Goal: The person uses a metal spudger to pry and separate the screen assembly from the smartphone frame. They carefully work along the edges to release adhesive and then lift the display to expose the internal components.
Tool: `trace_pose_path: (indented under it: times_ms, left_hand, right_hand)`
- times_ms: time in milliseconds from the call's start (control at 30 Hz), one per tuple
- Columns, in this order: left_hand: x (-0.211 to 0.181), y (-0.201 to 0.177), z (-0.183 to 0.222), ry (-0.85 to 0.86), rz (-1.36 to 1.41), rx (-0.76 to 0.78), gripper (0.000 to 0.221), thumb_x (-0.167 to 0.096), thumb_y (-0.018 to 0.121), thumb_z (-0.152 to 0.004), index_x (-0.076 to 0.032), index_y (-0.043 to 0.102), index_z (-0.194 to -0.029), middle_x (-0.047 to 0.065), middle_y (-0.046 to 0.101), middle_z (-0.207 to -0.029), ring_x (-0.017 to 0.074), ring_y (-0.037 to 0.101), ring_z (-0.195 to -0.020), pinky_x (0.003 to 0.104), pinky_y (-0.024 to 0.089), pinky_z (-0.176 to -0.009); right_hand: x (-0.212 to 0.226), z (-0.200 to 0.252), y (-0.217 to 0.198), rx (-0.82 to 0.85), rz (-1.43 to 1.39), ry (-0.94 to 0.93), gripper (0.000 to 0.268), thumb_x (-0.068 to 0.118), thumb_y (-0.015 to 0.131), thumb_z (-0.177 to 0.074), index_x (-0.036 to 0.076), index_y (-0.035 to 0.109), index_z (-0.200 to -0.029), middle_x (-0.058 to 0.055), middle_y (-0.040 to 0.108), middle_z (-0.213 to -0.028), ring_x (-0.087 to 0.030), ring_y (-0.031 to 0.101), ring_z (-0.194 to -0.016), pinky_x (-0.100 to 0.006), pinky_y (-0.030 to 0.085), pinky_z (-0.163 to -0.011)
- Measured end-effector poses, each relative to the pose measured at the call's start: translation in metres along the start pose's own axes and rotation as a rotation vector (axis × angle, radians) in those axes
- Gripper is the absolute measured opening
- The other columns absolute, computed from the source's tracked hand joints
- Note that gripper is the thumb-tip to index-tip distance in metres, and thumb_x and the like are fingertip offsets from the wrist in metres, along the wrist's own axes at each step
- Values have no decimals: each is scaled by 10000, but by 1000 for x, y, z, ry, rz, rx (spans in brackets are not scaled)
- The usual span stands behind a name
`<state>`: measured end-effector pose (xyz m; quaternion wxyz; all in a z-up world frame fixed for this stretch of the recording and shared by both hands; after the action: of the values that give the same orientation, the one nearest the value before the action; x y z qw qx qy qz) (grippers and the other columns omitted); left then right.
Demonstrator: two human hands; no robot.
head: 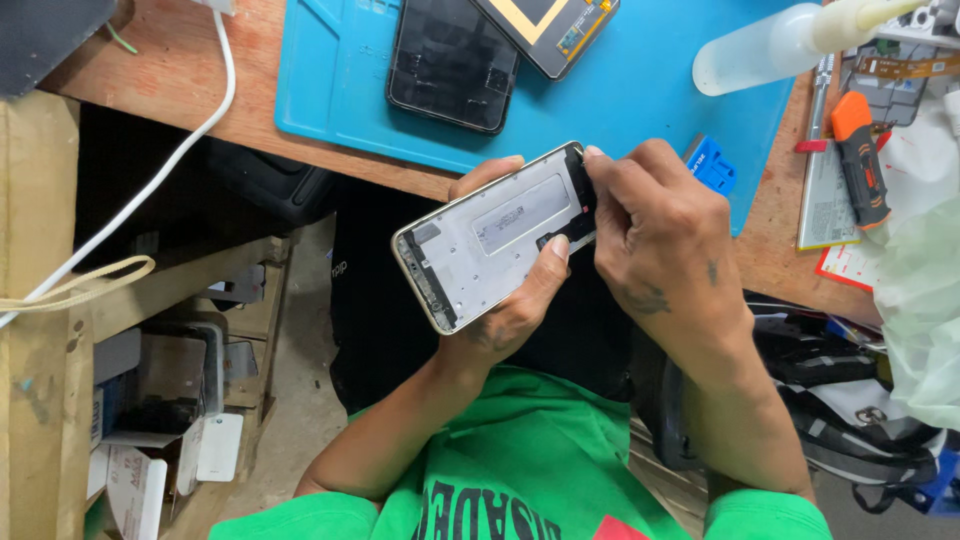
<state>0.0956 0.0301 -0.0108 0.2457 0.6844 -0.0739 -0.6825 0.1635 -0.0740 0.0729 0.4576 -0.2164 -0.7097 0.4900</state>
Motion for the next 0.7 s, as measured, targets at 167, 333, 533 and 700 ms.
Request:
trace_pose_path:
  times_ms: [167,333,533,700]
  left_hand:
    - [4,0,-2,-64,46,-44,626,68,652,-961,-21,355,-1504,142,623,-1208,156,683,-945,285,633,-789]
    - [2,0,0,-16,17,-38,625,70,655,-966,-14,357,-1508,154,622,-1234,162,697,-960,286,647,-776]
    - [2,4,4,10,-25,-13,631,65,655,-984,-18,345,-1528,160,647,-1149,139,684,-855,262,619,-758]
    - [6,5,8,58,-39,-28,636,83,631,-980,-31,322,-1525,150,619,-1189,149,673,-901,265,612,-803]
  right_hand:
    - [-19,6,-10,-16,-138,123,176,-13,725,-1006,15,717,-1179,-136,671,-950,-251,653,-777,-336,507,-691]
    - [-47,35,-5,-55,-372,403,130,52,713,-1025,31,717,-1153,-102,698,-906,-168,645,-719,-275,506,-641]
    - [-16,41,-14,-81,-120,55,229,-19,726,-977,19,710,-1202,-148,681,-1050,-264,697,-875,-341,544,-744]
    - [-13,43,-13,-86,-87,86,216,-34,741,-957,23,721,-1165,-146,678,-983,-277,681,-789,-362,521,-679]
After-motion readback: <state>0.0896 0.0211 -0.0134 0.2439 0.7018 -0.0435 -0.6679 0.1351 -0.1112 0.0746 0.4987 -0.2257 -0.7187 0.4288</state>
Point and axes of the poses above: each hand's wrist, its own z-axis away from the middle knuckle, its own y-axis out of the palm, x = y × z, the point moved 10 cm from there along -z, towards the middle knuckle
